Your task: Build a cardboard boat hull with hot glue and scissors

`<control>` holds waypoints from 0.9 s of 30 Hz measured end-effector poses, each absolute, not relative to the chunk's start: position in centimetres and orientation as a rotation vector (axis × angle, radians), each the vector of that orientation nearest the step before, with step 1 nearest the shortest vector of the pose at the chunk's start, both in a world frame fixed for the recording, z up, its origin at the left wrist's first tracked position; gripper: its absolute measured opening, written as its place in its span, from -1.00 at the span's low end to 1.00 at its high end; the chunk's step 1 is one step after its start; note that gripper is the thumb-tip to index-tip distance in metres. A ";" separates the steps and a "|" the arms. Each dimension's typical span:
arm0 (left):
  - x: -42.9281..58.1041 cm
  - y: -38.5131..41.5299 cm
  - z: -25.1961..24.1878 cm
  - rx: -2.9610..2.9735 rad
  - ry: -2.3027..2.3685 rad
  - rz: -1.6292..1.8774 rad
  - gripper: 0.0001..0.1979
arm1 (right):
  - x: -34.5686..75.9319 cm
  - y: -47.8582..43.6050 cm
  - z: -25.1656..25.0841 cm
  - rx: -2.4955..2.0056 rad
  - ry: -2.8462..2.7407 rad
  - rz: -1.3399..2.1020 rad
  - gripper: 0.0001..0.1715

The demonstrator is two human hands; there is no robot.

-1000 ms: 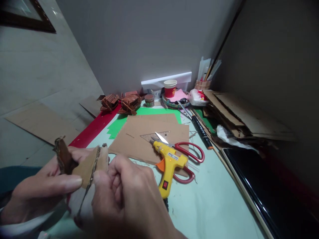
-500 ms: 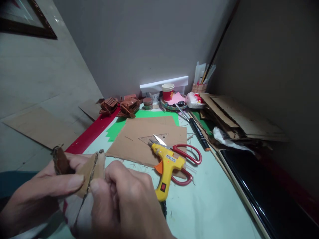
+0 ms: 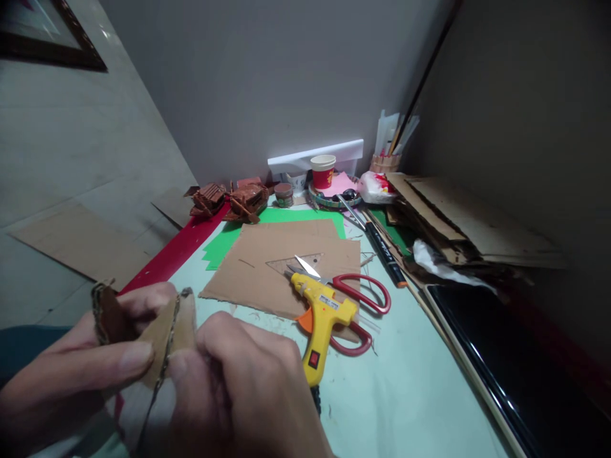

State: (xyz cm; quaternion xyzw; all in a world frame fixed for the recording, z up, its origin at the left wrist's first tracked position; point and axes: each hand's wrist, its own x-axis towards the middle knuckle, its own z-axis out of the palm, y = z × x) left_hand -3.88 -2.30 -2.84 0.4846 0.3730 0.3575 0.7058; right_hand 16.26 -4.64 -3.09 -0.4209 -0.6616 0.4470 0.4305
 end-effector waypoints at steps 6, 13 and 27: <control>-4.3 -2.1 -2.7 1.150 0.877 0.769 -0.90 | 16.9 -4.4 -3.2 -0.993 -1.782 0.985 -0.66; -3.9 -1.9 -2.2 1.285 0.898 0.685 -0.76 | 17.4 -3.3 -3.5 -0.839 -1.852 1.054 -0.68; -3.2 -2.4 -2.0 1.183 0.958 0.765 -0.75 | 16.7 -3.0 -3.2 -0.827 -1.815 1.275 -0.64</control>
